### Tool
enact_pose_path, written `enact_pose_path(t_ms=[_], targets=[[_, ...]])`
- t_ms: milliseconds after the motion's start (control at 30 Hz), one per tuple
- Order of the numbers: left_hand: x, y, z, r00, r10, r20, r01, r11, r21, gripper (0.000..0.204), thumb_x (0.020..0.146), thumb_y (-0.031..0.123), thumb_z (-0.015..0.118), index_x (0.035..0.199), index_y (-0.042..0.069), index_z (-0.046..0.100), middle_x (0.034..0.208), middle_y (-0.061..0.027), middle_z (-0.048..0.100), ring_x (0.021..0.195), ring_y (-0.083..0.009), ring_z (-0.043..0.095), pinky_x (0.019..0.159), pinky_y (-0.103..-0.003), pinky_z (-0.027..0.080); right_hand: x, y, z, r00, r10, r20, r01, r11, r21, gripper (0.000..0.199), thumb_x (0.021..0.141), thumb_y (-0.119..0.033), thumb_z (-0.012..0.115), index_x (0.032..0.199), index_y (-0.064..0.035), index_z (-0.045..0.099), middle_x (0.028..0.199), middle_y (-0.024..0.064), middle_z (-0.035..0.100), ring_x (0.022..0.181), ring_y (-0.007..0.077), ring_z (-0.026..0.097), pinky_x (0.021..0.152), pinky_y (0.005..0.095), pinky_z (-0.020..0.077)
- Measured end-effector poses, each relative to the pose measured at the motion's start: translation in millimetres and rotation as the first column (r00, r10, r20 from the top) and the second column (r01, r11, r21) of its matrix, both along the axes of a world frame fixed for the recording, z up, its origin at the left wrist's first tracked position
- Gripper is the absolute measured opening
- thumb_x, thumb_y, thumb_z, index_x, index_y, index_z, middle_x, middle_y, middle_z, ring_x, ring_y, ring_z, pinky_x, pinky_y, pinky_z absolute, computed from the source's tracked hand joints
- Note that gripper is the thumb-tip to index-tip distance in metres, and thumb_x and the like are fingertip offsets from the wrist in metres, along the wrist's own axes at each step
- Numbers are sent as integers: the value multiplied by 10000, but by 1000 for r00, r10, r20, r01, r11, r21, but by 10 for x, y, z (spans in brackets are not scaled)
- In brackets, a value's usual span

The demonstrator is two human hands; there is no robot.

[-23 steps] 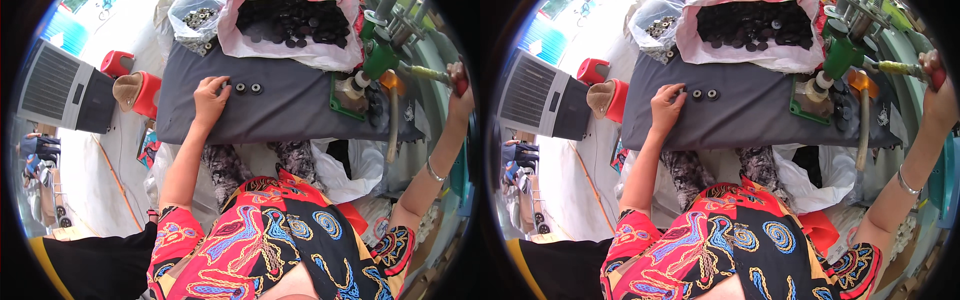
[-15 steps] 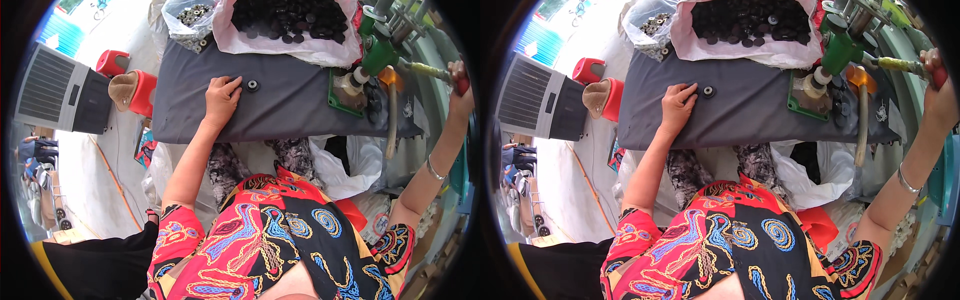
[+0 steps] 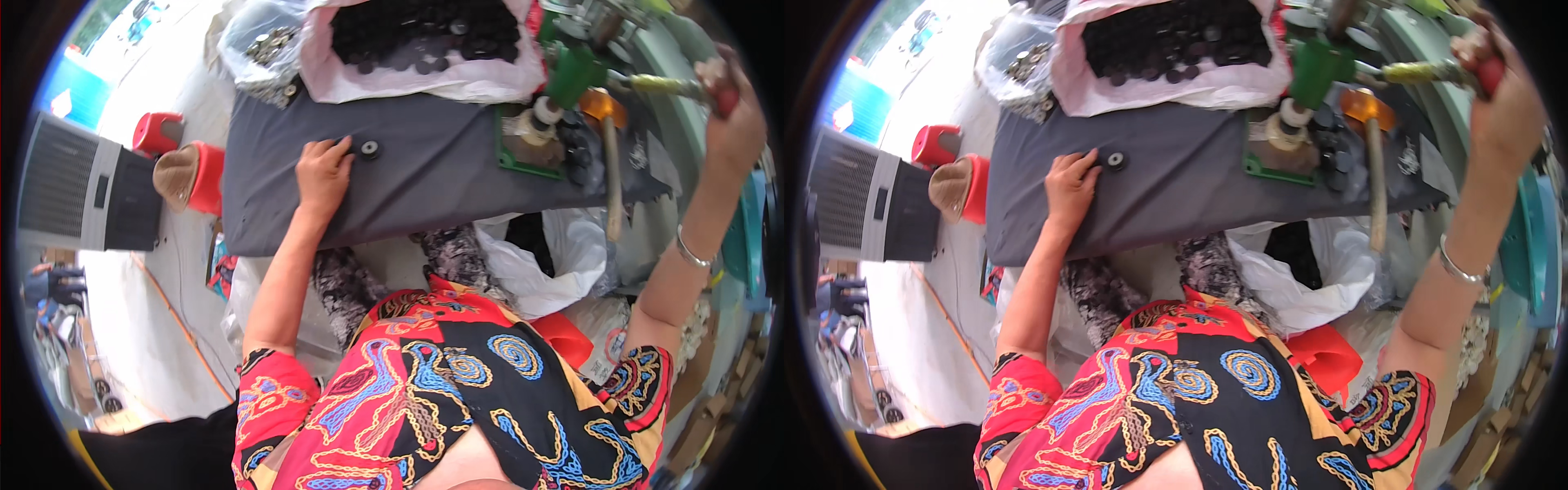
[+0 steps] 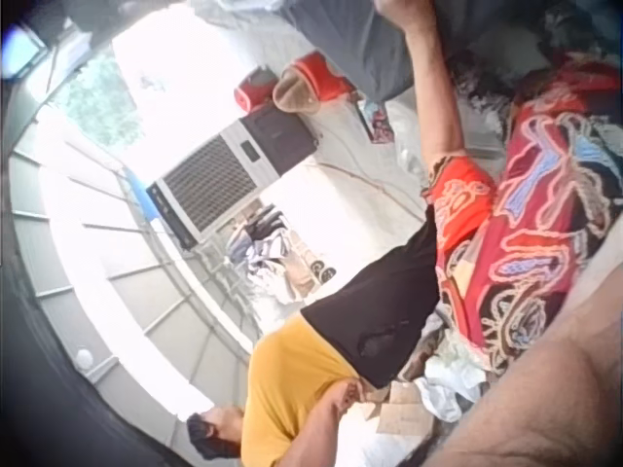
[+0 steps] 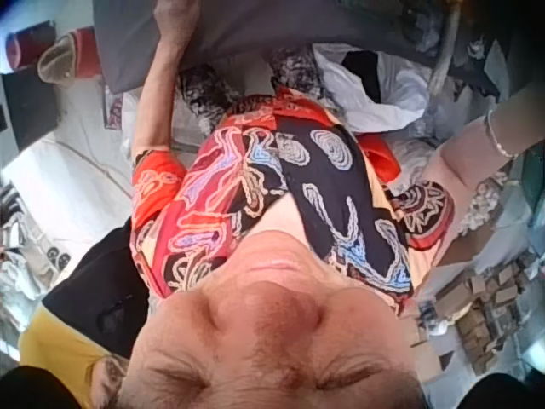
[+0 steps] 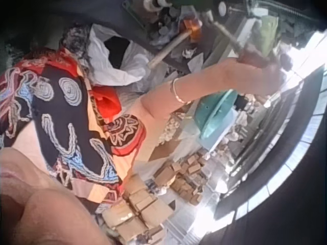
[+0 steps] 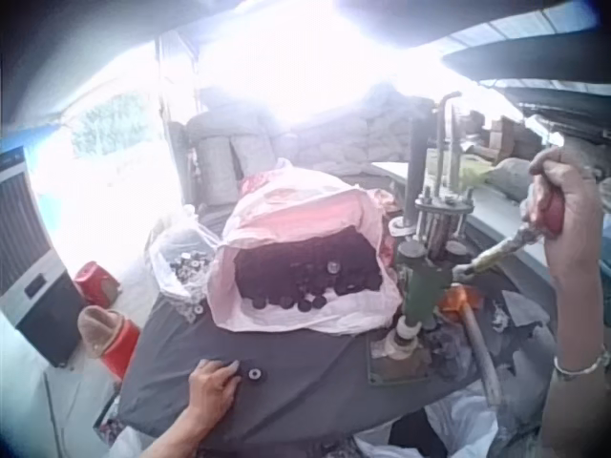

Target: The person uses a manual press machine to attach metal shanks to black plastic buttons. They place a button under the press, operate the lever, and then arrange the finished buttons on a grey mat. The person also handles metal shanks and organizes the components on the work surface.

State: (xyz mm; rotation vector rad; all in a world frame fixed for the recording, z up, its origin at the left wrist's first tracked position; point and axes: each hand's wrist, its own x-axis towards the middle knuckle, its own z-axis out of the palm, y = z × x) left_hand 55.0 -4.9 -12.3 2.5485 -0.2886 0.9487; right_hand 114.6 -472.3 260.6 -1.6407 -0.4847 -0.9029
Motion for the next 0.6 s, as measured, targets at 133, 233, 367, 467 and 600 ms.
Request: enact_pose_path(t_ms=[133,233,367,467,600], targets=[[100,-500,270,995,-101,25,104,980,-172,355,721,55,758,1071,63,700,924,-134,681,835,-280,647,738,-363,523,90,169,2,967,-55,249,45,998,45,158,811,-39,543,917,60,606,725,98,558,556,179,521,532,276,427],[168,-1279,448,963,-265,-55,234,915,-327,525,718,80,786,1210,65,604,1003,-155,676,888,-256,676,782,-348,539,-113,511,43,990,-71,122,54,989,139,151,860,-80,480,839,18,593,594,58,520,419,144,488,388,254,396],[474,-2091,385,905,-410,-110,336,850,-405,589,694,83,783,1235,49,554,983,-176,662,866,-306,661,752,-388,529,-121,379,9,990,104,97,-117,983,141,188,913,-113,441,857,1,579,533,37,483,400,129,477,373,253,374],[564,-2330,420,916,-397,-58,346,855,-387,599,696,81,774,1246,45,540,968,-183,655,881,-332,648,776,-406,521,-106,316,17,988,139,62,-147,978,151,193,910,-113,434,845,0,577,533,38,486,396,126,476,368,247,364],[591,-2412,436,917,-398,-26,361,857,-367,541,703,73,768,1207,38,575,948,-176,654,817,-302,659,733,-384,532,-119,347,5,991,101,83,-113,982,153,197,908,-115,430,841,-4,578,534,35,490,395,124,476,369,241,362]])
